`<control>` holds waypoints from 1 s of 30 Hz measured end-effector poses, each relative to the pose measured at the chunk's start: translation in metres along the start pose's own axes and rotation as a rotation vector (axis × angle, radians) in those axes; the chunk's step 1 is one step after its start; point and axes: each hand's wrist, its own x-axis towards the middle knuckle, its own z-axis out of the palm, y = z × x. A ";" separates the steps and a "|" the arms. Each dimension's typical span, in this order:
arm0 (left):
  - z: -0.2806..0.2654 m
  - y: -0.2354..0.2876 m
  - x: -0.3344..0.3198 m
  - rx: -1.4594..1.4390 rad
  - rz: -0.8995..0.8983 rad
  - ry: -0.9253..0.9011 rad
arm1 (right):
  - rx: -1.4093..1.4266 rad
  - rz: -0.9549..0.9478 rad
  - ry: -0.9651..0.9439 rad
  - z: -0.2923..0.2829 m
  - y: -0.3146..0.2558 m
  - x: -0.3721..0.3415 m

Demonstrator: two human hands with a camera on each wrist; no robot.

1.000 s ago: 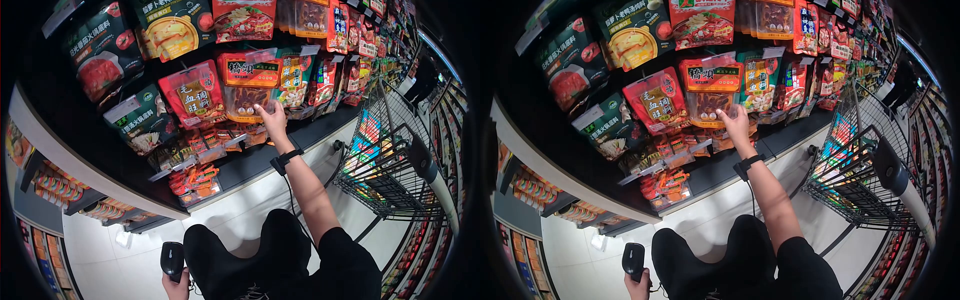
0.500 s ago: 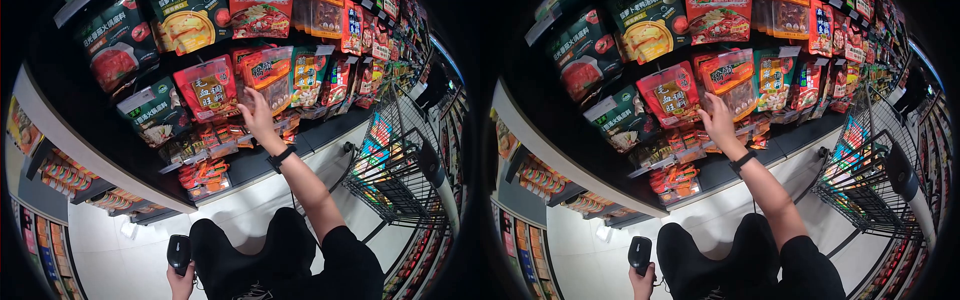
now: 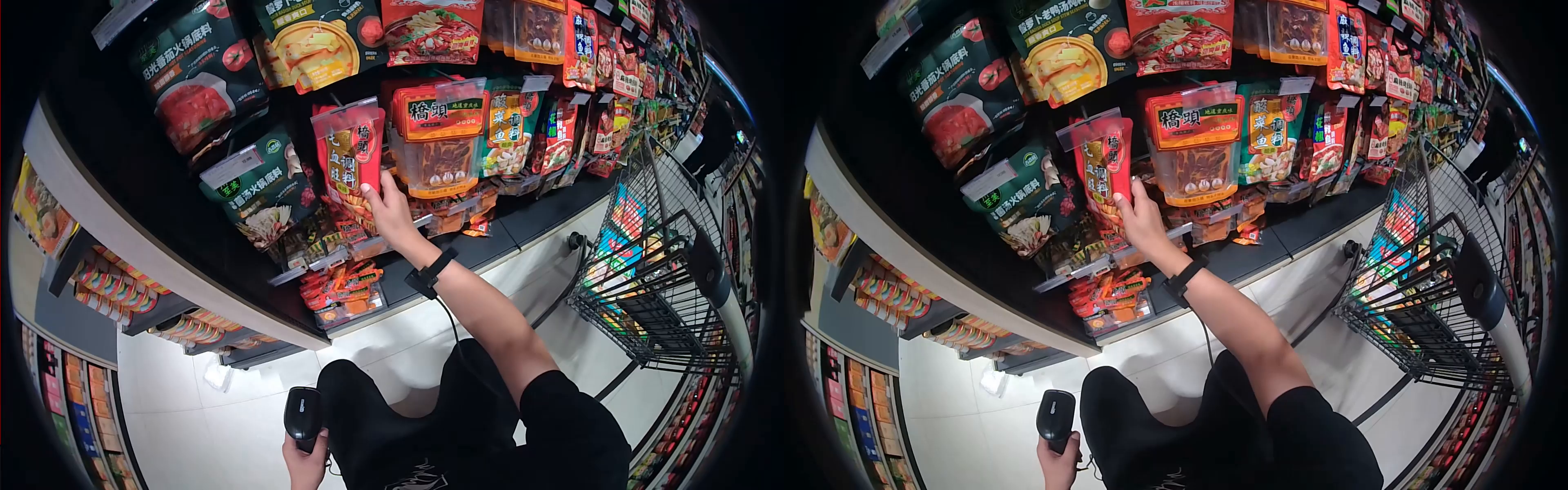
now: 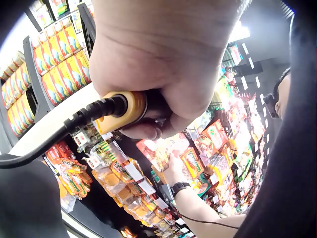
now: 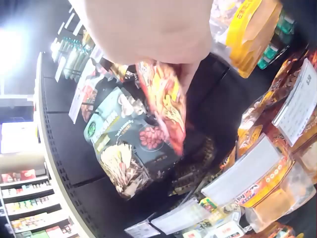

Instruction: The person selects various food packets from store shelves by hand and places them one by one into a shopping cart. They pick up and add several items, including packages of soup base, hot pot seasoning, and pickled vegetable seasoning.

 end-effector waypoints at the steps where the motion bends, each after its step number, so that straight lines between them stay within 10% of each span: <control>1: 0.000 0.003 0.000 -0.002 -0.011 -0.003 | -0.030 0.059 0.031 -0.006 0.003 0.002; 12: -0.009 -0.010 0.000 0.076 0.001 0.022 | -0.543 -0.013 0.153 -0.060 -0.020 0.044; 30: -0.025 -0.027 -0.032 -0.088 -0.051 0.245 | -0.838 0.099 -0.061 0.034 0.095 0.189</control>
